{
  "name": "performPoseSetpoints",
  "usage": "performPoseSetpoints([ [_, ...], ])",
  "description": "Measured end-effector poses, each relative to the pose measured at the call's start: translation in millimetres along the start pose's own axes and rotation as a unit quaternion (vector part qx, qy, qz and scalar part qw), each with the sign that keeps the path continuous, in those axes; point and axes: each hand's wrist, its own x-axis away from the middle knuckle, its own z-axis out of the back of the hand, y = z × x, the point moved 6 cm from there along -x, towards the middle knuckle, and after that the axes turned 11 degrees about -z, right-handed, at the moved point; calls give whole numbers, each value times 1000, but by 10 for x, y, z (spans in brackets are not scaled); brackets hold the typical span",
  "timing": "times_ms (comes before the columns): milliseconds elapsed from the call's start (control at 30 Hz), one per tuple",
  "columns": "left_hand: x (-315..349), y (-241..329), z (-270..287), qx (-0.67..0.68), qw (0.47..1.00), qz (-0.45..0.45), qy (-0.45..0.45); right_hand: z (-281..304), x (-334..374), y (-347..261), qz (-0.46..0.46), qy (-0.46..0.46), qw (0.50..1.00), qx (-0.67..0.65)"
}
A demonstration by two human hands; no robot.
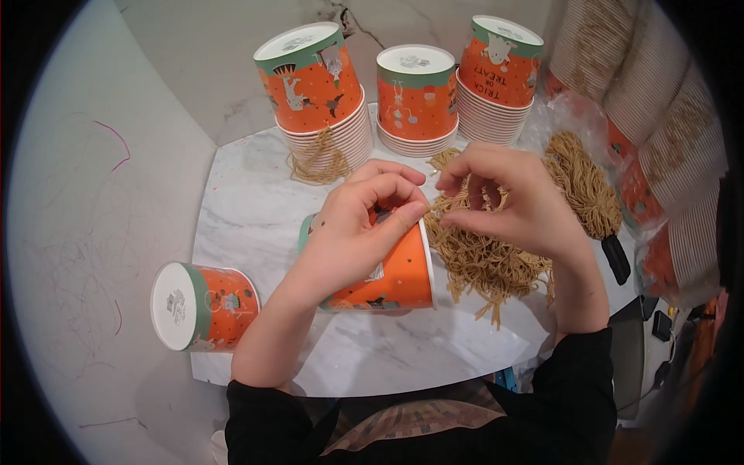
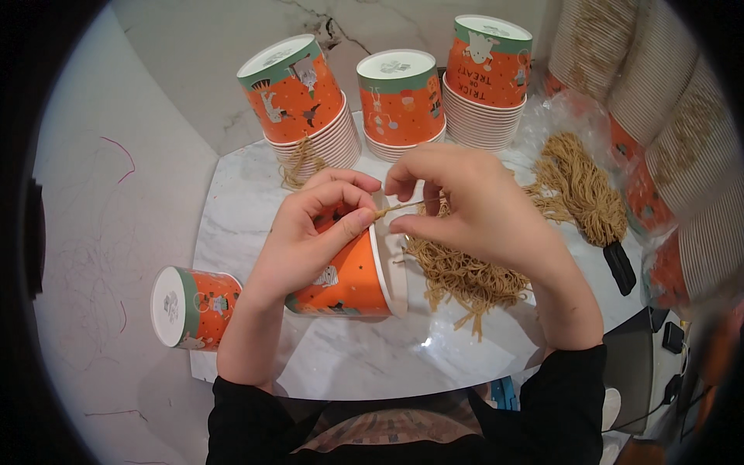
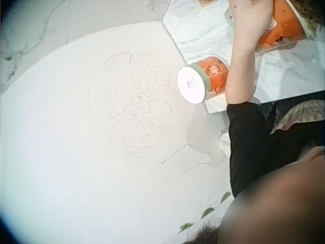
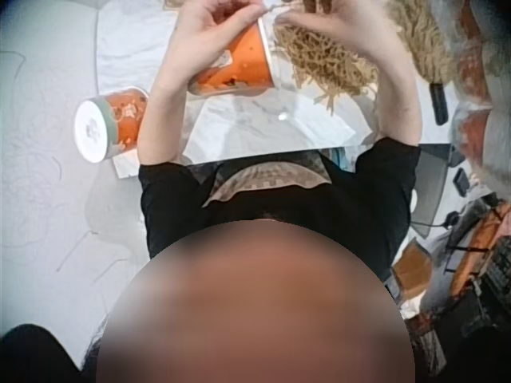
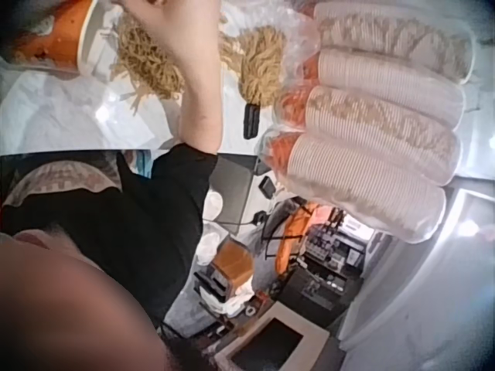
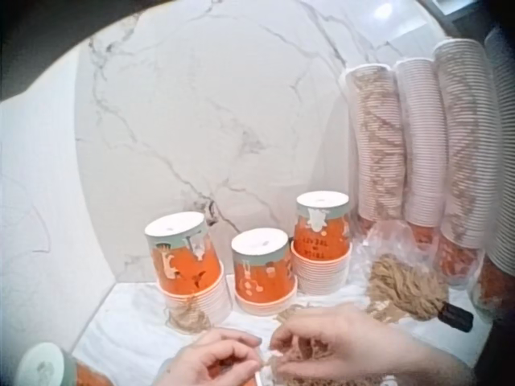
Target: Attach string handles to paper buckets by threading them through pre-punched holes.
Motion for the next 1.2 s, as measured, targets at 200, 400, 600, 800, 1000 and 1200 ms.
performPoseSetpoints([
  [200,18,-25,-22,15,1000,13,-9,-118,-4,6,-24,-16,998,-58],
  [400,18,-7,-6,6,1000,21,-2,-85,4,30,-45,-10,997,-55],
  [600,29,-25,1,18,1000,-8,6,-55,6,1,-57,-13,997,-47],
  [800,27,-5,-2,6,1000,11,-19,-29,12,-2,-47,-10,998,-34],
  [1000,24,-17,2,2,1000,6,-15,32,13,15,-51,-28,998,-31],
  [1200,19,40,6,-30,999,0,-23,65,43,71,-80,-36,995,-35],
])
